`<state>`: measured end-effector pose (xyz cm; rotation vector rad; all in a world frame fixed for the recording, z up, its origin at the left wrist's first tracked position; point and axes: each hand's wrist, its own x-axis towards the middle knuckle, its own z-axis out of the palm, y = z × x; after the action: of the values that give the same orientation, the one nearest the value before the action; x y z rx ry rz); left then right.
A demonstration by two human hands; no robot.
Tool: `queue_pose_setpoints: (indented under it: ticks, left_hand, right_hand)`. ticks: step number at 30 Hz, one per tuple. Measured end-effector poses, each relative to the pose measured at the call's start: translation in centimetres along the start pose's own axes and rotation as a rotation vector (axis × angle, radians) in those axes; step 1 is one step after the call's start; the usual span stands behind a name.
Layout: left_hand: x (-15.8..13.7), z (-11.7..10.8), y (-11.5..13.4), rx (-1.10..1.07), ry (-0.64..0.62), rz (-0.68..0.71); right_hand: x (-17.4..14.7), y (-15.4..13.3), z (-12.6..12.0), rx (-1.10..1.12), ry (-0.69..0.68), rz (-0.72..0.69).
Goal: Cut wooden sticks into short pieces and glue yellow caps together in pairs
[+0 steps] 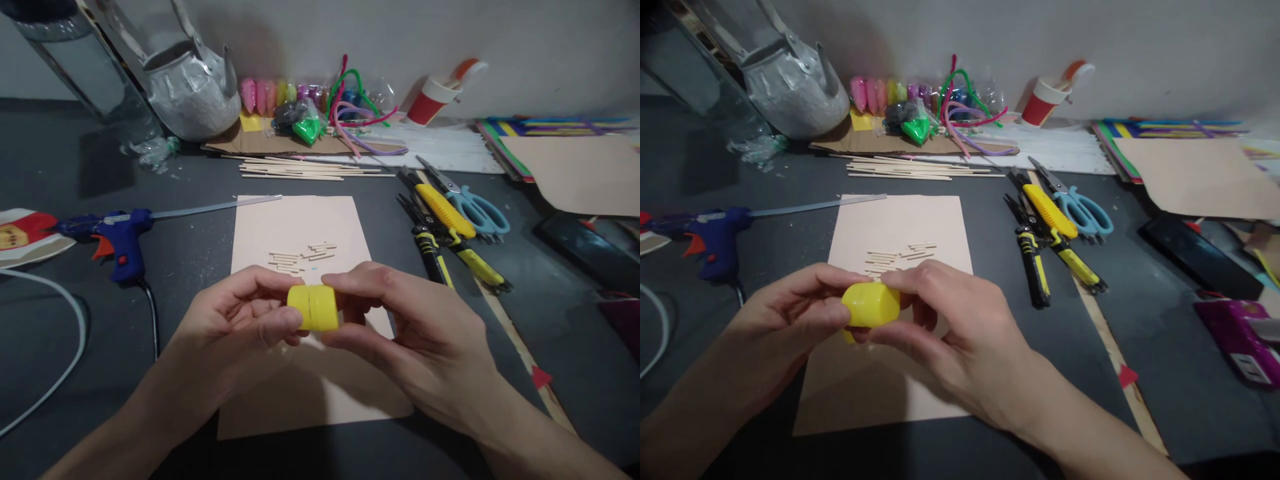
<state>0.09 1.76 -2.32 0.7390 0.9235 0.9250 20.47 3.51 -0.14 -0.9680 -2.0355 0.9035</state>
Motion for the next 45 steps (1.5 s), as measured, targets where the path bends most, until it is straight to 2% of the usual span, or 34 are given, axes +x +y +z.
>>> queue_pose_setpoints:
  ticks: [5,9,15,18,20,24,27,33,40,45]
  left_hand:
    - [0.2,0.2,0.0,0.002,0.049,-0.009]
    - [-0.1,0.3,0.2,0.035,0.038,-0.019]
    - [-0.8,0.6,0.9,0.058,0.033,-0.039]
    - [-0.9,0.7,1.0,0.092,0.075,-0.050]
    - [-0.9,0.7,1.0,0.085,0.088,-0.055]
    - [-0.6,0.4,0.7,0.085,0.026,-0.042]
    - [-0.6,0.2,0.5,0.104,0.019,-0.023]
    - [-0.5,0.4,0.4,0.116,0.044,-0.013]
    - [-0.8,0.7,0.9,0.062,0.029,-0.075]
    - [-0.7,0.8,1.1,0.103,0.015,-0.080]
  right_hand:
    - [-0.1,-0.1,0.1,-0.034,-0.004,0.006]
    - [-0.1,-0.3,0.1,0.009,0.000,0.069]
    - [0.1,-0.4,0.0,0.264,0.031,0.286]
    - [0.2,-0.3,0.0,0.418,0.038,0.372]
    - [0.1,-0.2,0.1,0.416,0.044,0.338]
    - [0.1,0.1,0.1,0.249,0.036,0.193]
    - [0.1,0.1,0.2,0.176,0.032,0.160]
    - [0.2,-0.1,0.2,0.165,0.016,0.159]
    - [0.1,-0.2,0.3,0.257,0.028,0.268]
    - [0.0,-0.1,0.3,0.295,0.031,0.251]
